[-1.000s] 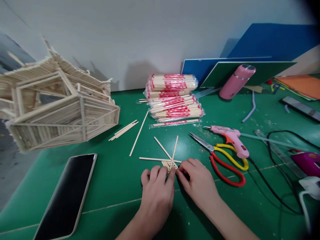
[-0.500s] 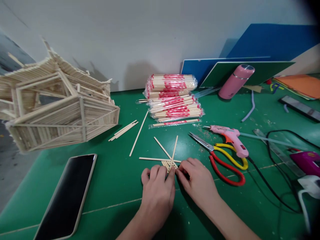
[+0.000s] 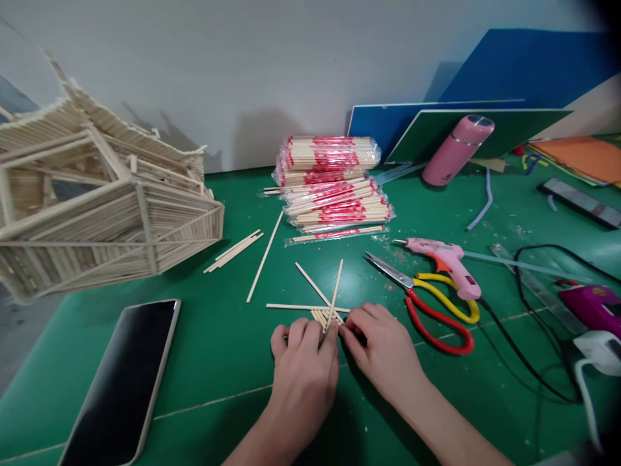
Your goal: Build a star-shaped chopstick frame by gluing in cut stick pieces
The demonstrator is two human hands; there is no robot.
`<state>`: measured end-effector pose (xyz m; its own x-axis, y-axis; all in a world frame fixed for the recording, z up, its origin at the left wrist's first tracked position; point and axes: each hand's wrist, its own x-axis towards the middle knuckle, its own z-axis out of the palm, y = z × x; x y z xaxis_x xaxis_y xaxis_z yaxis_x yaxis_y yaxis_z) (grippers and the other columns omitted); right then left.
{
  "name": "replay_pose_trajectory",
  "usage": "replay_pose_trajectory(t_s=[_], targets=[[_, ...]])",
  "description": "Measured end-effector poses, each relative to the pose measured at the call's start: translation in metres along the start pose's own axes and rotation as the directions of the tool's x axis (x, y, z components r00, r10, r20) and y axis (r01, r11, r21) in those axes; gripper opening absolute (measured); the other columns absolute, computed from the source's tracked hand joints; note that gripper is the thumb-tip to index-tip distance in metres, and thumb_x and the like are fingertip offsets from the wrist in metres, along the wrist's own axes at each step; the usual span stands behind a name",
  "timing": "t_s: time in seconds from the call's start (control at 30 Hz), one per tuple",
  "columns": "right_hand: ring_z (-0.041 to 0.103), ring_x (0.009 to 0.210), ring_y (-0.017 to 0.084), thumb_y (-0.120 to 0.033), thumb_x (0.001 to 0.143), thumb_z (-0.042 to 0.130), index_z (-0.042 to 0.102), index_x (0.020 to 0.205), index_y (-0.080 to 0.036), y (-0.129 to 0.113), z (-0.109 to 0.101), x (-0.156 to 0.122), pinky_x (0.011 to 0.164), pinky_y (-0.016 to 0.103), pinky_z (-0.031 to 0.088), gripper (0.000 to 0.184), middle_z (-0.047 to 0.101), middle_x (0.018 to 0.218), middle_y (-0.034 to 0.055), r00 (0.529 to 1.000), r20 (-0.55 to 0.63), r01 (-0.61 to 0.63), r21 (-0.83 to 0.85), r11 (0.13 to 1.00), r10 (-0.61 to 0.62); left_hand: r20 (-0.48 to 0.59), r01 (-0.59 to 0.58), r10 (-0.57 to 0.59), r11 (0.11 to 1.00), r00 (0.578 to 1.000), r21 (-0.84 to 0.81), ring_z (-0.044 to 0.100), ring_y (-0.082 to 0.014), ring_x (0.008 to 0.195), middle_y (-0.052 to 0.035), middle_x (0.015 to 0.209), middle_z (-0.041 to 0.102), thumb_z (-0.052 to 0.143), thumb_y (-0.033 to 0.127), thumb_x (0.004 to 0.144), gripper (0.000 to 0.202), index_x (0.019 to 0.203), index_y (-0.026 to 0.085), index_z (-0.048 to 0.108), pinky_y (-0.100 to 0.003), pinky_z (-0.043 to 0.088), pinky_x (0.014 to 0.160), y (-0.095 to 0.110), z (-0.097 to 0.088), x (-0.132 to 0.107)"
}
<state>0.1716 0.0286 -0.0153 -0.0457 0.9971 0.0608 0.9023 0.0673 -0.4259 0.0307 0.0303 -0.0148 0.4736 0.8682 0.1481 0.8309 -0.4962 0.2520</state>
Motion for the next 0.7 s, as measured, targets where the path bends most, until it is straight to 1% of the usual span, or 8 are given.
replay_pose_trajectory(t_s=[0.3,0.53,0.7], targets=[[0.046,0.064,0.013,-0.024,0.080,0.048,0.050,0.063,-0.019,-0.0005,-0.0011,-0.0006,0.057,0.023,0.031,0.017,0.051,0.064,-0.0007,1.000,0.003,0.002,0.003,1.000,-0.002,0.004,-0.004,0.004,1.000,1.000,0.004,0.047,-0.0217,0.083,-0.0065,0.081,0.058,0.044,0.021,0.080,0.028,0.104,0.019,0.058,-0.042,0.027,0.076,0.0008,0.0011,0.0017],[0.046,0.064,0.014,-0.024,0.079,0.048,0.050,0.063,-0.019,-0.0010,-0.0007,-0.0006,0.057,0.024,0.031,0.017,0.051,0.065,-0.0002,1.000,0.000,0.000,-0.004,1.000,0.000,-0.013,-0.012,0.012,1.000,1.000,0.028,0.047,-0.0219,0.083,-0.0058,0.080,0.058,0.046,0.021,0.078,0.027,0.103,0.018,0.058,-0.041,0.027,0.076,0.0010,0.0010,0.0007],[0.046,0.065,0.014,-0.024,0.079,0.048,0.051,0.064,-0.019,-0.0020,0.0004,-0.0021,0.057,0.024,0.032,0.016,0.051,0.065,-0.0002,1.000,-0.011,-0.006,-0.013,1.000,0.005,-0.060,-0.031,0.036,0.996,0.998,0.079,0.046,-0.0217,0.083,-0.0057,0.078,0.057,0.047,0.022,0.079,0.026,0.101,0.018,0.059,-0.041,0.026,0.076,0.0017,0.0033,-0.0003]])
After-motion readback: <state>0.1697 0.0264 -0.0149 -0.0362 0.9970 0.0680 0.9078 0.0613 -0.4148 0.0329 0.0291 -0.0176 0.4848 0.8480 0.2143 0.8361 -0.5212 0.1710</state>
